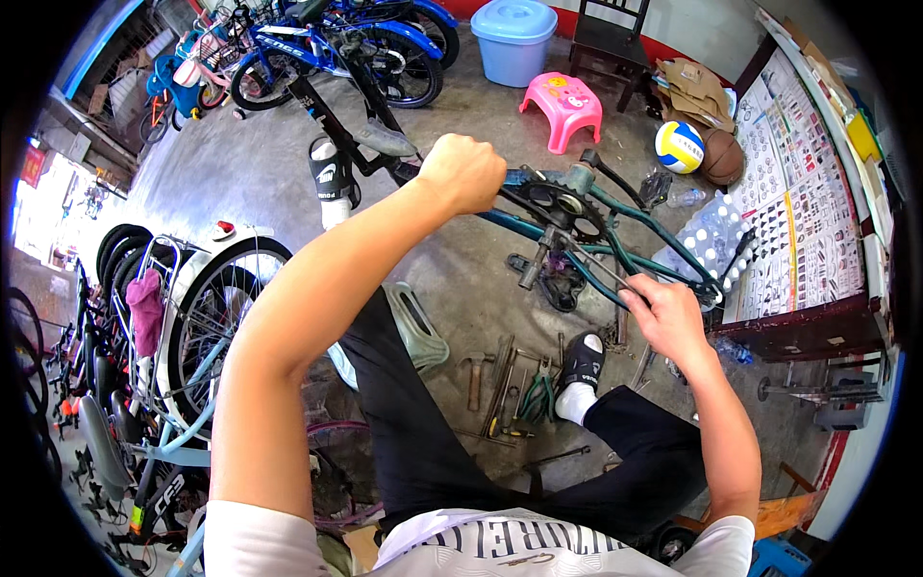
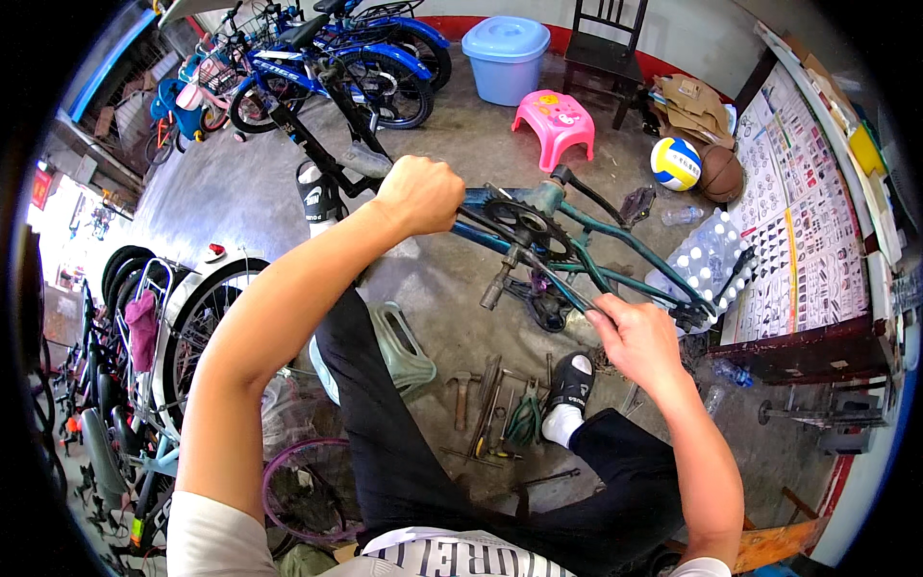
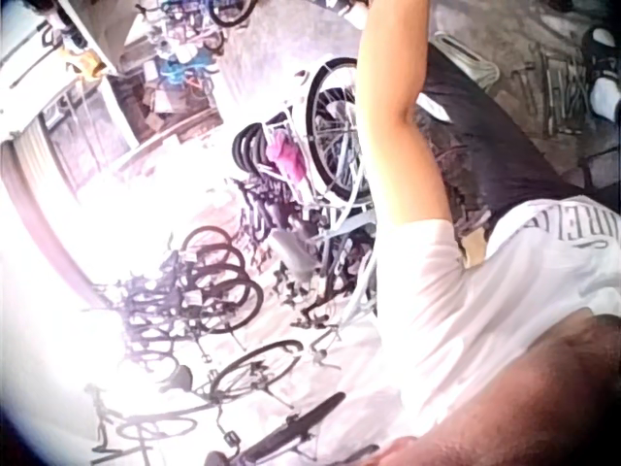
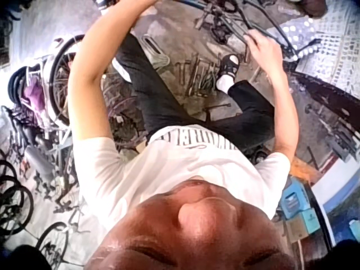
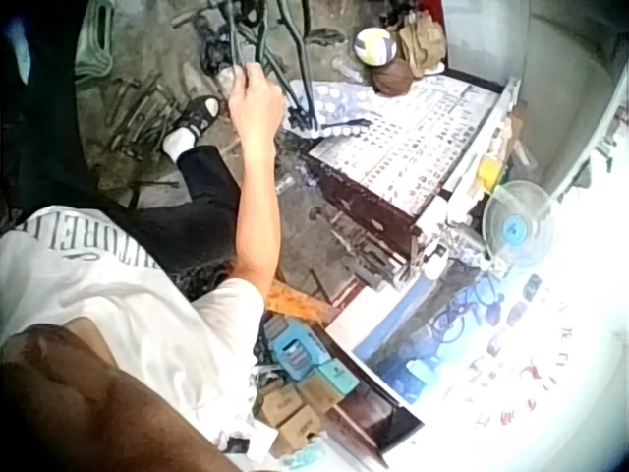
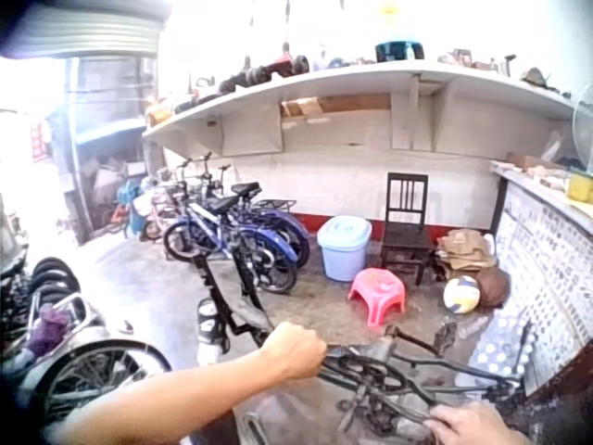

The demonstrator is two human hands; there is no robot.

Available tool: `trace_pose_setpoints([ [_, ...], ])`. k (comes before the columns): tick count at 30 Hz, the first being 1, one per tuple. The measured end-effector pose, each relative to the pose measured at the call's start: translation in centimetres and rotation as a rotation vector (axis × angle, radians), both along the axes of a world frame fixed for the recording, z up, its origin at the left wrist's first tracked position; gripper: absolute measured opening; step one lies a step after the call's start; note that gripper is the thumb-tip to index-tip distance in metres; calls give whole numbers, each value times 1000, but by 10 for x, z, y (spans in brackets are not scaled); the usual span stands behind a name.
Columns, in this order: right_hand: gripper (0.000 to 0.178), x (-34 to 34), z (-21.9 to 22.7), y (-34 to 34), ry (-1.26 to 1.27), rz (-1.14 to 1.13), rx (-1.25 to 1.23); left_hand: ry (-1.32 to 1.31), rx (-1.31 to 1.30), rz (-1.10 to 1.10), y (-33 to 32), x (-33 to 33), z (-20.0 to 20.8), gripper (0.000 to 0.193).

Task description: The person taps a bicycle frame with a hammer and uses a wrench and pliers to manipulate components on the bottom bracket area.

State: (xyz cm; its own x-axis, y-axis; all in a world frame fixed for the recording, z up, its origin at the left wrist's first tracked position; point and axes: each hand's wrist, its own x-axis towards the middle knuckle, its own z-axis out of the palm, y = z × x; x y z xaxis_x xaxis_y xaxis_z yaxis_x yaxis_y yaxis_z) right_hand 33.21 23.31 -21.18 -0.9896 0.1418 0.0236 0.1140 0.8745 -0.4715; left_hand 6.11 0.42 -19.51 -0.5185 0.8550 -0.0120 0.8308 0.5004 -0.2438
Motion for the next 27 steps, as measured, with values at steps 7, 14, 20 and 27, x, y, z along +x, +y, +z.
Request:
trace_pose_setpoints([
  [7,17,-6,-17,-4,-37,1,6,-20,-46,24,8,7,6,14],
  [14,51,-11,-51,-13,-236,-176,-133,16,9,-12,8,4,2,12],
  [20,47,-9,-78,-11,-60,-132,-196,56,-12,-114,11,-1,5,12],
  [27,45,-12,-120,-8,58,-91,-349,-21,181,-66,-4,-18,-45,11],
])
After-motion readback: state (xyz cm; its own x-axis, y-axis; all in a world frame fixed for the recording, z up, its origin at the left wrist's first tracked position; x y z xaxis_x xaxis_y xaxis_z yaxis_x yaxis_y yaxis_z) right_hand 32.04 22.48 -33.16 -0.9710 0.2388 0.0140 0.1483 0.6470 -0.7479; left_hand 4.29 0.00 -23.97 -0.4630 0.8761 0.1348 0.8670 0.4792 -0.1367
